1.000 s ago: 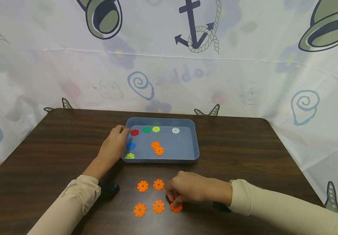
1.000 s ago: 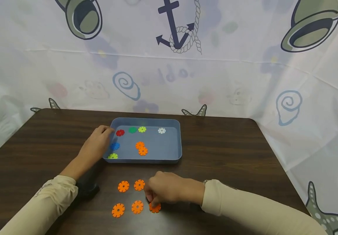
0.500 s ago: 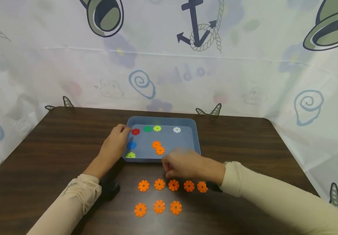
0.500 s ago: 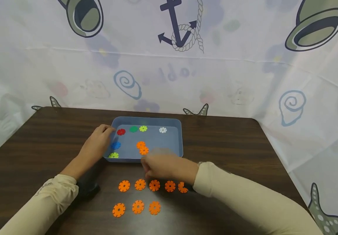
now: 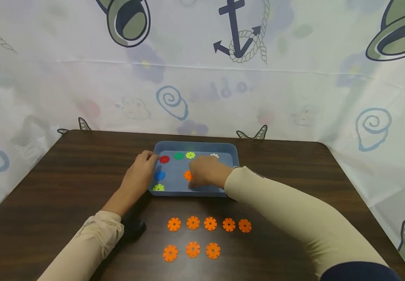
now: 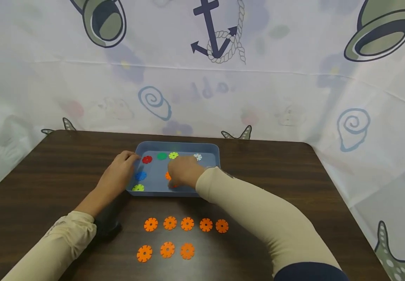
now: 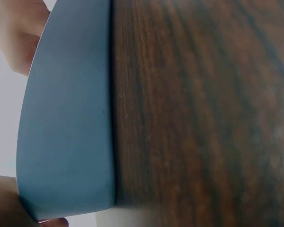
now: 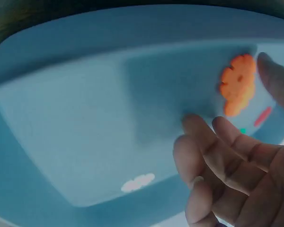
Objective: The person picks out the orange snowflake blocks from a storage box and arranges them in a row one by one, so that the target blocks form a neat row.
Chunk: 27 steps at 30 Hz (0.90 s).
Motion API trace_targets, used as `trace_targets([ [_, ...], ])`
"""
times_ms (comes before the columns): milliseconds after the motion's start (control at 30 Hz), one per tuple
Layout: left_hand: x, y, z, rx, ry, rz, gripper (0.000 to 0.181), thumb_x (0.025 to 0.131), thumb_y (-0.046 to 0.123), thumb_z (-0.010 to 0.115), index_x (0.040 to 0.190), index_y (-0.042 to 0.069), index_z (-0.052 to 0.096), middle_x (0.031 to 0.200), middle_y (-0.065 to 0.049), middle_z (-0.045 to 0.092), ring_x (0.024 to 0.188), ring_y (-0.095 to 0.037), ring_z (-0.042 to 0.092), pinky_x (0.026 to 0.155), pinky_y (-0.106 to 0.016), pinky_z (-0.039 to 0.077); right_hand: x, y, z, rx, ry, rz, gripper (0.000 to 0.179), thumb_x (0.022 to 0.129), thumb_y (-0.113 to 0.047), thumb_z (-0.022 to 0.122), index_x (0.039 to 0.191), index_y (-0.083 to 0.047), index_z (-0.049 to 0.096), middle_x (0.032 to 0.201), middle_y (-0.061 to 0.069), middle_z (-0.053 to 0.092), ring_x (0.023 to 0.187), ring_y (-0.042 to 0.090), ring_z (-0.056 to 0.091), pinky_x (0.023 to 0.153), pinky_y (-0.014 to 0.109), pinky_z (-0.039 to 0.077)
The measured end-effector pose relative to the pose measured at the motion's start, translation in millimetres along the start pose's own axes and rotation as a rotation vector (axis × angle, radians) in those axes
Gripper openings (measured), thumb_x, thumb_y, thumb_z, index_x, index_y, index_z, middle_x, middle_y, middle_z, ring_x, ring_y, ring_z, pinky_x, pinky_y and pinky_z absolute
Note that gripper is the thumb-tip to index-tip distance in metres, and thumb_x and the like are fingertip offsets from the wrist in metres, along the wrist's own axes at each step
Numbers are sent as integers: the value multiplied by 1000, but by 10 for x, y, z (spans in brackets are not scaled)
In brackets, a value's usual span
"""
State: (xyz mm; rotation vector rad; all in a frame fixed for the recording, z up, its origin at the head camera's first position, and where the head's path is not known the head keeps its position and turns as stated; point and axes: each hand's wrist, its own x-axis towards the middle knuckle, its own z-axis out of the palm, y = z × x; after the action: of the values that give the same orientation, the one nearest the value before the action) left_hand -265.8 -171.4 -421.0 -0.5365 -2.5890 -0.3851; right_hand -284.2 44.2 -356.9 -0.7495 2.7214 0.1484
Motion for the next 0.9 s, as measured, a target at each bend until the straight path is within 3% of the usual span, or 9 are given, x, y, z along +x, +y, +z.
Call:
trace_targets([
  [200,21,32,27,4,10,11,25,92,-10,63,117,-10,65,112,-26,58,101,-37,60,85,-48,59,19,25,53,-1,4,-12,24,90,-29,74,83,-13,58,70,-2,45,61,14,44,56,28,42],
  [333,8,40,33,-3,-6,4,25,92,-10,64,117,-10,65,112,-27,58,102,-38,60,86,-49,59,-9,73,44,55,51,-39,22,89,-27,77,92,-12,62,76,-1,54,67,14,50,57,27,44],
  [433,-3,33,37,-7,-4,7,23,93,-10,62,116,-10,65,112,-27,59,102,-38,60,84,-49,59,-172,113,-43,147,88,-92,19,88,-23,79,86,-13,63,77,-3,59,68,14,54,57,25,46],
  [567,1,14,32,-6,13,13,22,93,-10,61,114,-10,66,110,-27,59,100,-38,60,82,-49,60,-600,148,-161,214,100,-229,20,85,-21,81,77,-16,64,73,-6,62,63,12,55,56,24,46],
  [700,14,-1,16,-12,22,25,22,91,-11,63,114,-11,65,111,-27,58,100,-38,60,82,-49,59,-1039,173,-31,217,0,-328,23,81,-20,84,73,-19,63,68,-9,60,59,7,53,53,21,46],
  [833,13,-14,-4,-14,33,43,23,90,-12,64,113,-12,65,111,-27,58,99,-39,61,82,-49,59,-1307,186,292,212,-150,-269,28,78,-19,86,68,-23,60,66,-13,56,58,4,51,52,21,46],
  [900,9,-18,-6,-14,43,50,23,90,-12,65,113,-12,65,110,-28,59,99,-39,61,82,-49,59,-1361,201,436,191,-177,-250,30,76,-19,88,67,-23,59,65,-14,55,59,3,51,53,22,46],
])
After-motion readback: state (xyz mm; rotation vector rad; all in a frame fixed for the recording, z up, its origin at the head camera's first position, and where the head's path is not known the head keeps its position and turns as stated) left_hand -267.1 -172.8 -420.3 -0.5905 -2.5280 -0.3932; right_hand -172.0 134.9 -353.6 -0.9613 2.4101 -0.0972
